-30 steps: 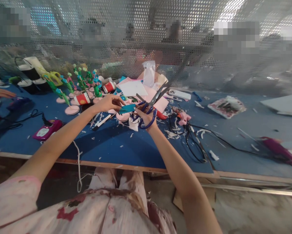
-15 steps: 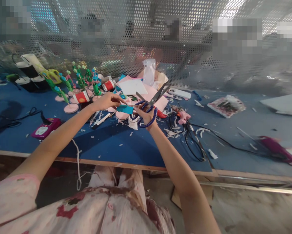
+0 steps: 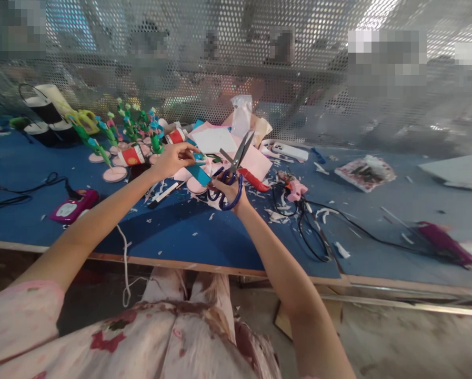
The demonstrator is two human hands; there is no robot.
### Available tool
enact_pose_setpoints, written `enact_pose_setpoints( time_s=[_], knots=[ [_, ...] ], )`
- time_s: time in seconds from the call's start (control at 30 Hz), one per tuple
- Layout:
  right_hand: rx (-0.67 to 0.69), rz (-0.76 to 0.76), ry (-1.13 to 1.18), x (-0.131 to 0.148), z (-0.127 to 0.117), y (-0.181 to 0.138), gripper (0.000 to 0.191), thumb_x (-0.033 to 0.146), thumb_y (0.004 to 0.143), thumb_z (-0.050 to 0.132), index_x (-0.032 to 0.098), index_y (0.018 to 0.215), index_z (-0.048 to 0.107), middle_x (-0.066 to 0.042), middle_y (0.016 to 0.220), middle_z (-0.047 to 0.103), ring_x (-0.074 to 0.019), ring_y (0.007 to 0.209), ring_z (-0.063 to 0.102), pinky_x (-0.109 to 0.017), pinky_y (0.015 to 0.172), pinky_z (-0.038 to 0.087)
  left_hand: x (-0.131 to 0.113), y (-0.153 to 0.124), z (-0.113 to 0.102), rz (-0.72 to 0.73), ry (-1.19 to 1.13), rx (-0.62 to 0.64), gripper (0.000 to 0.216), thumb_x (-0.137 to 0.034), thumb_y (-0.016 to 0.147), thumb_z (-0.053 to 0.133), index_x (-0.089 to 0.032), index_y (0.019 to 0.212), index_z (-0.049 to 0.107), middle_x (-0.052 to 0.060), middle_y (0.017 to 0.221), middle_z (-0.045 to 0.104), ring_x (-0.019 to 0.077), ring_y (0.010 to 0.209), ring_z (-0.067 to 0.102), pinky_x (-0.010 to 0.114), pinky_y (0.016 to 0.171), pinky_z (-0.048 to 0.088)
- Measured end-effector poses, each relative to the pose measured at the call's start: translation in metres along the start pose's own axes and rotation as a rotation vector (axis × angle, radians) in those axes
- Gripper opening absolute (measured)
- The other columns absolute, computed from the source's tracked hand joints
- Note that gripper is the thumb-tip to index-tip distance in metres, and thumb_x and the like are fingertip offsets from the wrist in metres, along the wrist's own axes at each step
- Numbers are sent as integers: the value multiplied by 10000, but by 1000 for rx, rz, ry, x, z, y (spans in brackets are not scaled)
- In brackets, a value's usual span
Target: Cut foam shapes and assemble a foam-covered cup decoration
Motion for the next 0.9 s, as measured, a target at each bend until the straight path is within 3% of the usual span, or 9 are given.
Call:
enact_pose_setpoints(
  time_s=[0.13,0.3,0.47,0.53,0.7,0.9],
  knots=[
    [24,41,27,0,3,-4,383,441,465,836,184,625,601,-1,658,680,-171,641,662,-344,646,599,-4,-1,1,1,-21,25,297,-299,728,708,-134,964,638,43,763,689,142,734,653,285,743,537],
    [70,11,-27,-2,6,-5,409,298,400,884,190,572,529,51,577,599,-177,693,664,-399,744,596,-7,-1,-1,12,-47,21,323,-293,719,720,-140,988,629,44,772,687,154,754,656,308,773,539],
    [28,-7,30,-6,7,-4,397,287,413,882,185,556,527,37,597,611,-185,698,672,-426,804,580,7,-2,-2,-17,-214,-174,385,-346,782,657,-178,1114,560,58,889,667,150,824,653,287,780,537],
    [-19,-51,63,-3,5,-4,386,298,422,877,187,547,530,30,602,618,-182,694,672,-410,790,586,14,-5,8,-38,-315,-199,429,-368,823,604,-229,1211,487,56,947,654,143,824,653,284,753,542],
    [-148,-139,129,1,-1,-4,375,302,419,869,203,567,539,25,633,645,-180,700,675,-395,812,578,11,-16,42,-3,-468,-84,565,-347,754,686,-263,1240,411,55,978,641,169,891,648,303,764,546],
    [-160,-137,130,-3,3,-7,396,294,414,869,202,569,516,13,634,652,-207,743,682,-432,851,561,9,-25,36,-4,-394,-227,546,-351,798,635,-317,1265,354,51,1091,588,145,880,644,311,757,548]
  ],
)
Point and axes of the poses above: each hand's wrist, its own y-axis towards the middle knuckle, its own z-axis out of the palm, x = y × z, the point moved 7 cm from there along y, towards the middle knuckle
